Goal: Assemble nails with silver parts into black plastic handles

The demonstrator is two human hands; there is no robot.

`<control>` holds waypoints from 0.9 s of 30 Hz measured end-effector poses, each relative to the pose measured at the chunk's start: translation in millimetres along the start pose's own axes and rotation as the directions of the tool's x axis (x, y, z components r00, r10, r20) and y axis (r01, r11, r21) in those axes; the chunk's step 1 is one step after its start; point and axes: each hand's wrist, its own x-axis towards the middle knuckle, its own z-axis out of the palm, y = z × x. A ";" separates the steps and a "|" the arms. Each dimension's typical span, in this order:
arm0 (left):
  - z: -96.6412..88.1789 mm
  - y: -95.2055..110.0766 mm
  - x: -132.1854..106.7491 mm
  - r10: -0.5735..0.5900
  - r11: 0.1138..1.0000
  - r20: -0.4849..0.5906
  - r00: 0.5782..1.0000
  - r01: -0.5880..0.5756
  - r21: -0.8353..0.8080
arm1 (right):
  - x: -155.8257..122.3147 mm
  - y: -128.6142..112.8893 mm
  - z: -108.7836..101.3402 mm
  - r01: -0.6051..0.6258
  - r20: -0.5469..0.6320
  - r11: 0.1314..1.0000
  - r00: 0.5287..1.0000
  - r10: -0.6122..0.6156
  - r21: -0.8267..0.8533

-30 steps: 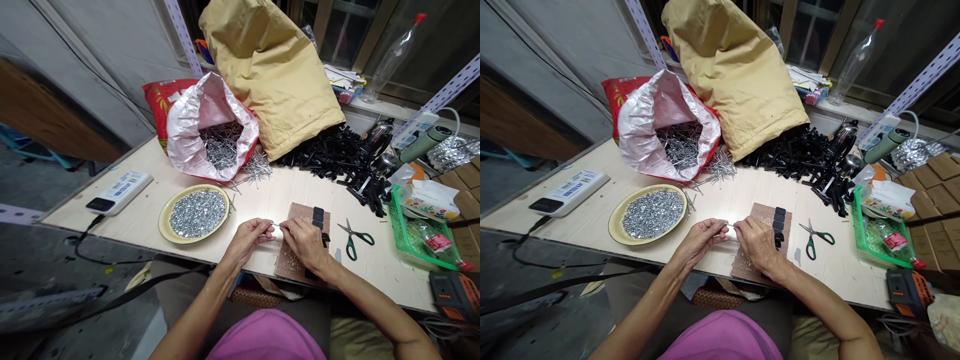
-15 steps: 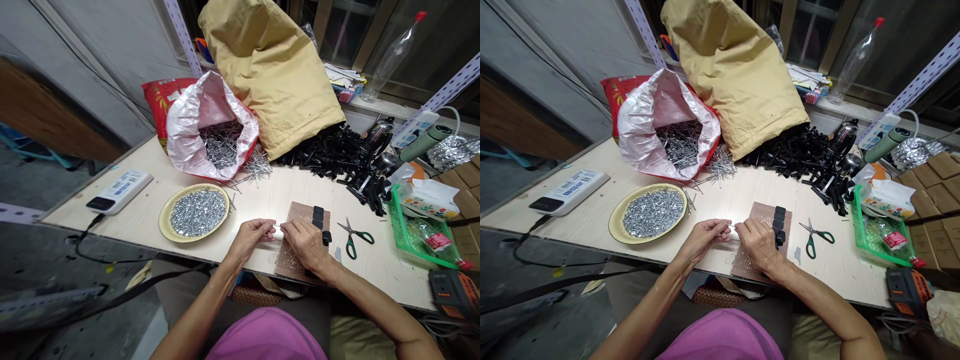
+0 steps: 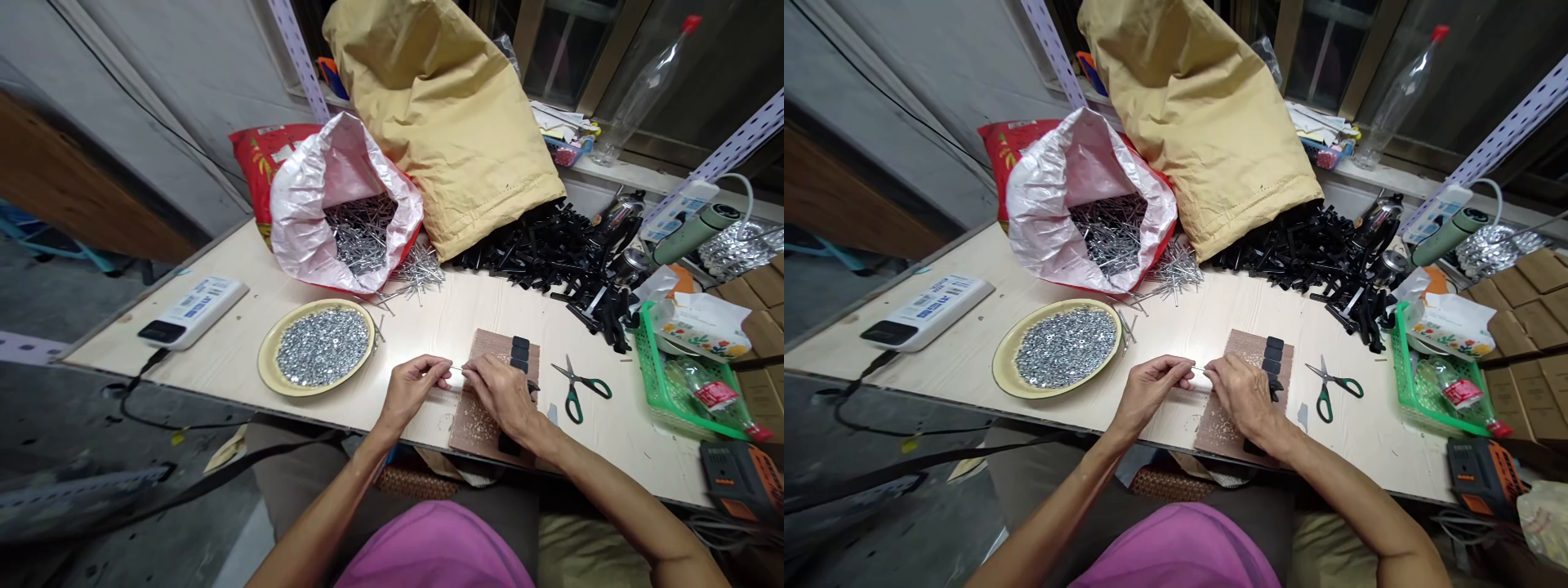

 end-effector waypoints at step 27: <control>-5.4 -0.8 4.0 -0.079 0.996 0.060 0.995 0.081 -0.029 | 4.5 0.4 9.3 -0.063 0.039 0.972 0.998 0.055 0.226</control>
